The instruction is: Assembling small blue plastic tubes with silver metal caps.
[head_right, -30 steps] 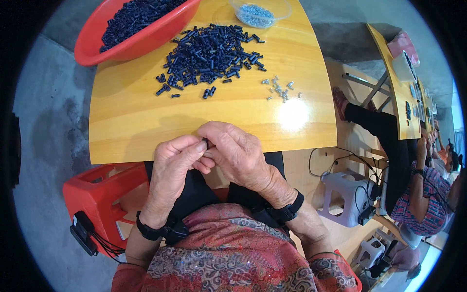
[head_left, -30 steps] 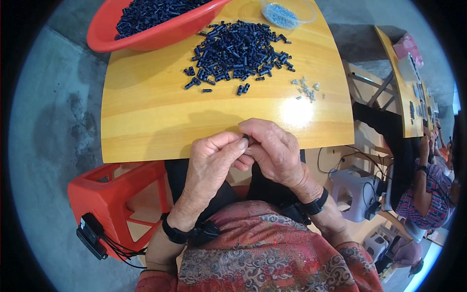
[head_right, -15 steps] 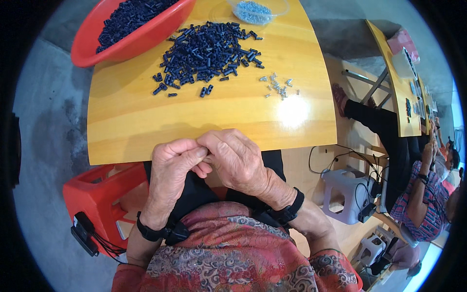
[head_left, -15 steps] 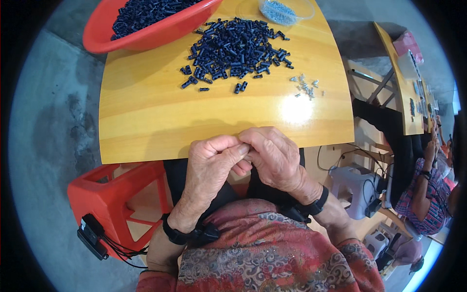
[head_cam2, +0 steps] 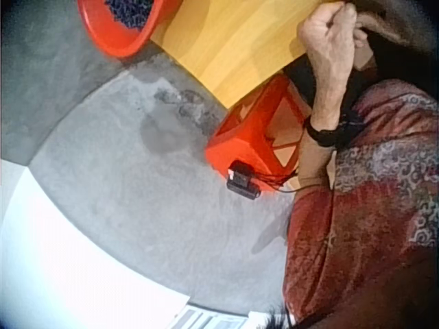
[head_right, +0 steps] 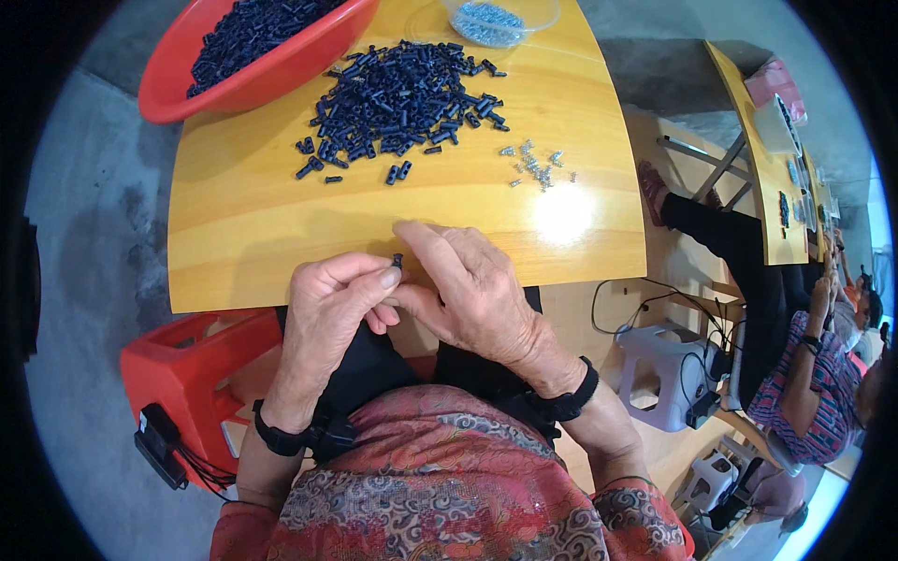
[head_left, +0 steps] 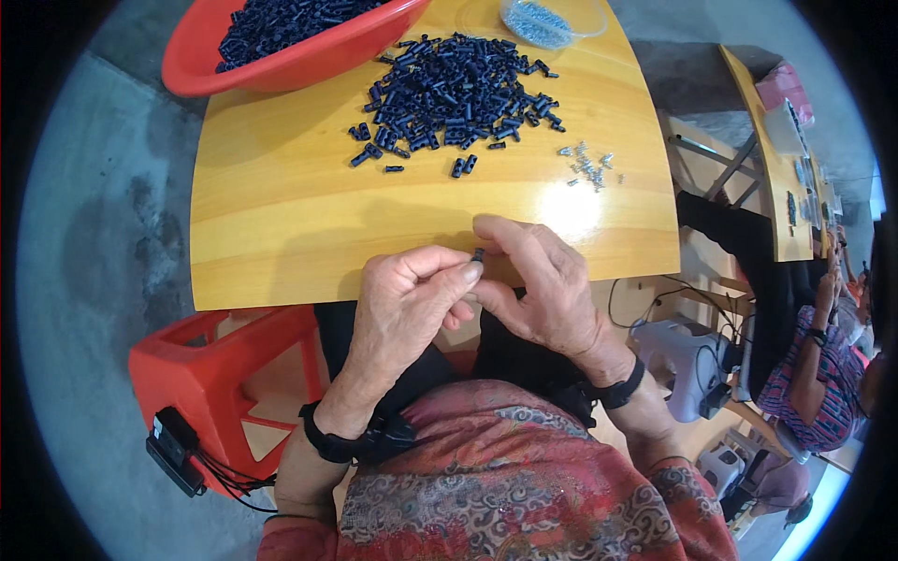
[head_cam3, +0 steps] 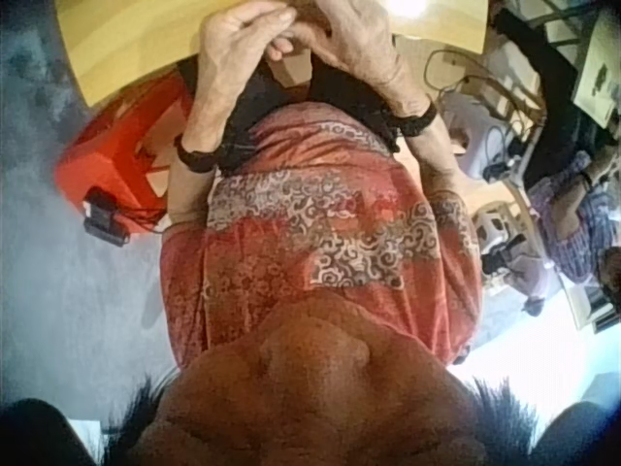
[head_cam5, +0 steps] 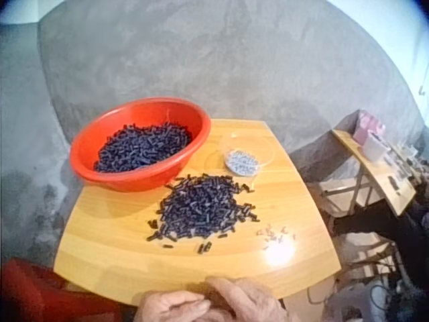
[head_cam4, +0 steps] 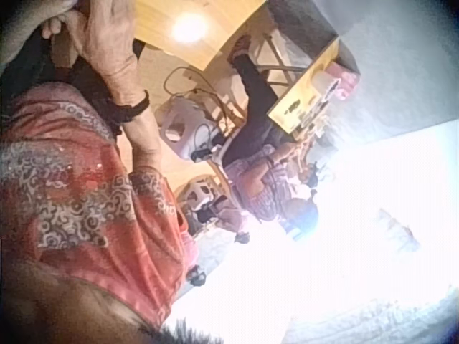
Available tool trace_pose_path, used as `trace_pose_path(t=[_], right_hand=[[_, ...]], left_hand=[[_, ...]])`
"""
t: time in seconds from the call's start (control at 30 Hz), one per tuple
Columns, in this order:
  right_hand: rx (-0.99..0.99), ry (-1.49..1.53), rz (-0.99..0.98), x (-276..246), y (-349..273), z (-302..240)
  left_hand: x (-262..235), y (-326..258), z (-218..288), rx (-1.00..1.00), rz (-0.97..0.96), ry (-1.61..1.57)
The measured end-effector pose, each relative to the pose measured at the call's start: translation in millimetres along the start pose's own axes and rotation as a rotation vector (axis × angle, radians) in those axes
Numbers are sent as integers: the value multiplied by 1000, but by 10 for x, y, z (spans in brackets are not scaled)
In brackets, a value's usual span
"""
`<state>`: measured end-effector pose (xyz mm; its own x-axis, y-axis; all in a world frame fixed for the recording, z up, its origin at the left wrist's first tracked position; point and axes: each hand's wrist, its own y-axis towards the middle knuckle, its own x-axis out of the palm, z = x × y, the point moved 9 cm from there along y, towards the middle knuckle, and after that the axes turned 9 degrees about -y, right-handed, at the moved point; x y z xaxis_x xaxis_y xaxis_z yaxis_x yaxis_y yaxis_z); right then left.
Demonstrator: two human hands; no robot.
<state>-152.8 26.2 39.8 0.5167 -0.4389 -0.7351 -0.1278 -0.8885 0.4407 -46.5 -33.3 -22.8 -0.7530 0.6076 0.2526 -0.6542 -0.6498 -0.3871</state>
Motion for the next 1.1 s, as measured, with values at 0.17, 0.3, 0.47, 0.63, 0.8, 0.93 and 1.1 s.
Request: trace_pose_path(t=[0.17,0.3,0.47,0.63,0.8,0.93,1.1], right_hand=[[-219,-232,-67,14,17,-155],[-393,-290,-52,53,14,-274],[-417,-359,-185,171,-57,-277],[-374,-362,-245,201,-45,-267],[-385,-396,-158,169,-9,-267],[-359,-460,-153,194,15,-216],[-320,-360,-135,187,44,-166]], left_hand=[[53,24,48,51,-32,102],[70,38,48,19,-32,164],[66,41,28,-14,-53,171],[40,79,55,-40,-49,171],[60,161,142,-46,-56,254],[52,228,165,-34,-35,288],[36,258,183,-6,-30,312]])
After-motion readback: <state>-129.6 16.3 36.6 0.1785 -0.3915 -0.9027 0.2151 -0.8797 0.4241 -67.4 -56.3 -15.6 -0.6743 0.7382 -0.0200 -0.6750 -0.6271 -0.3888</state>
